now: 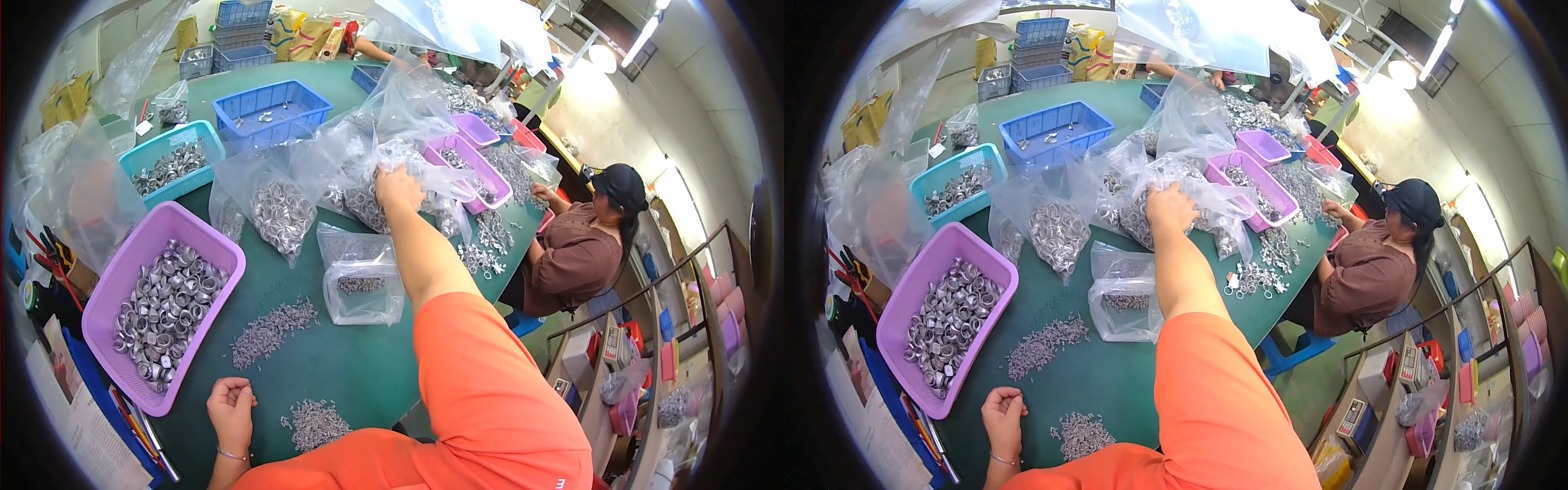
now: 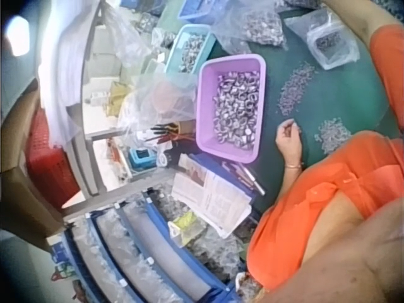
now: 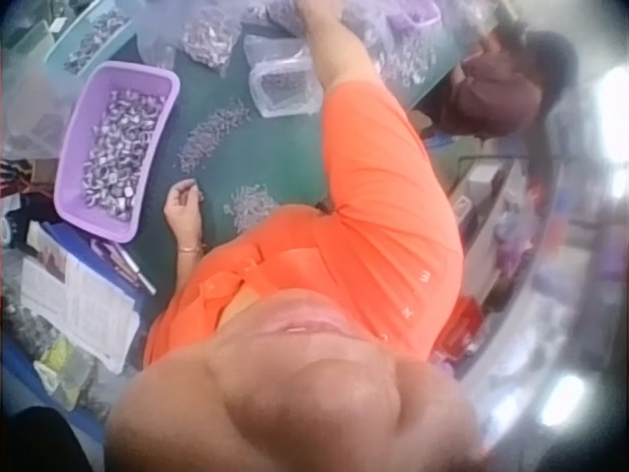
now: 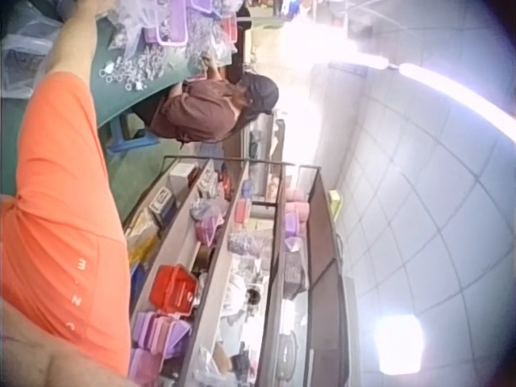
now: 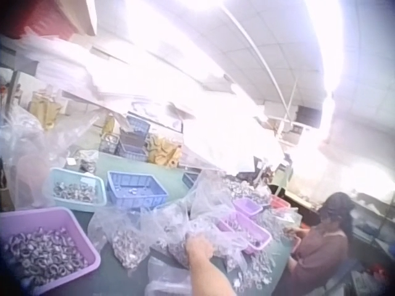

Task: The person sorts small metal pieces on a table by hand, then fits small metal components onto metal hardware rings to assemble them.

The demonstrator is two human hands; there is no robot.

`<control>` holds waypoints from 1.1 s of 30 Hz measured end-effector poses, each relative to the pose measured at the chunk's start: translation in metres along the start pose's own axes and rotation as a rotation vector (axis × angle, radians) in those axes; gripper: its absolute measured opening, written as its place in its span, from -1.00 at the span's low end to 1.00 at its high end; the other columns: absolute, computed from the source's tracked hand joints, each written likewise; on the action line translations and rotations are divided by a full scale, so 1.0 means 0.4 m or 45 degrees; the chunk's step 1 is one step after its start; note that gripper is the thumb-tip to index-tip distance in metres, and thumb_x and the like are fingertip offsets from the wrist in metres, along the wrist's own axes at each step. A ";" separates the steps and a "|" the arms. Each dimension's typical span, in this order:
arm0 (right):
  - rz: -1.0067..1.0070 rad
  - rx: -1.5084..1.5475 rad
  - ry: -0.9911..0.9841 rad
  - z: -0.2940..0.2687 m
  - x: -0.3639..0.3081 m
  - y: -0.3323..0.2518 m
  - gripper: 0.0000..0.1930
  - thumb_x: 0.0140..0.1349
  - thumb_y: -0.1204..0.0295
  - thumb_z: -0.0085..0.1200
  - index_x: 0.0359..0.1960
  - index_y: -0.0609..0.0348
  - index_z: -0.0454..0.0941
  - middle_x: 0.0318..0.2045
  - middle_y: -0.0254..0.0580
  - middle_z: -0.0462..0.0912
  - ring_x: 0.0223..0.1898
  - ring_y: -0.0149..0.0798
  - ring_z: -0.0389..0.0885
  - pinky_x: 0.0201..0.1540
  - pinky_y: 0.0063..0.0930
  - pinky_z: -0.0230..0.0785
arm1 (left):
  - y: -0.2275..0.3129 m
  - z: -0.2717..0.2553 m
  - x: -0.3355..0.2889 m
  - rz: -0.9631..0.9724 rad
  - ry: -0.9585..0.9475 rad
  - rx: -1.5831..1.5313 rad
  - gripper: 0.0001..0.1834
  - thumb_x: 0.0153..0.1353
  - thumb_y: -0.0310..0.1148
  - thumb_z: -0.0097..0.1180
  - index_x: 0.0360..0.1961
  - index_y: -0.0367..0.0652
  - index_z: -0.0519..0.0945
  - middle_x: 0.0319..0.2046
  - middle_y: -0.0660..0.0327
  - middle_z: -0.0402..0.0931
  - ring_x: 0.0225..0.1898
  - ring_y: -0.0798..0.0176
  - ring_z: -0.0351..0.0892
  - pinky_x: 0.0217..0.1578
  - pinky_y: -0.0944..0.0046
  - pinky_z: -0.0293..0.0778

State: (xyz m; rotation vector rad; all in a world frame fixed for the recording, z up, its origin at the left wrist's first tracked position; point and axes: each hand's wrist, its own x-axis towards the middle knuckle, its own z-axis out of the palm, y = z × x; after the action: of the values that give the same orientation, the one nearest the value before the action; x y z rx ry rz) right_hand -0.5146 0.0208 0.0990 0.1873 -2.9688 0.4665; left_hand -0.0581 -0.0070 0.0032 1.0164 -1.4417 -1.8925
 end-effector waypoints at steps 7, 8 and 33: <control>-0.001 -0.003 0.016 0.007 -0.004 0.003 -0.43 0.27 -0.04 -0.23 0.11 0.13 0.38 0.05 0.05 0.50 0.15 0.04 0.38 0.15 0.11 0.11 | 0.003 -0.001 -0.008 0.001 0.004 0.022 -0.91 0.15 -0.67 0.04 -0.31 -0.32 0.48 -0.48 0.28 0.46 -0.50 0.48 0.46 -0.45 0.50 0.42; -0.001 -0.001 0.012 0.009 -0.005 0.002 -0.43 0.27 -0.04 -0.23 0.11 0.13 0.38 0.05 0.05 0.50 0.15 0.04 0.38 0.15 0.11 0.11 | 0.002 -0.002 -0.009 -0.004 0.000 0.025 -0.91 0.15 -0.67 0.03 -0.31 -0.32 0.48 -0.48 0.28 0.46 -0.50 0.48 0.46 -0.45 0.50 0.42; -0.086 0.357 0.254 0.024 0.004 0.043 -0.69 0.17 0.27 -0.13 -0.18 0.15 0.54 -0.17 0.13 0.60 -0.09 0.17 0.54 -0.03 -0.10 0.37 | -0.002 -0.003 -0.009 0.020 -0.032 0.005 -0.91 0.16 -0.67 0.02 -0.31 -0.32 0.48 -0.46 0.28 0.46 -0.49 0.48 0.45 -0.43 0.49 0.43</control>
State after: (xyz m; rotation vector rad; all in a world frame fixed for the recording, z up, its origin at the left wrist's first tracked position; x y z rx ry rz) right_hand -0.5196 0.0341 0.0852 0.2512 -2.6842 0.8395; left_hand -0.0551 -0.0046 0.0030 0.9836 -1.4641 -1.8981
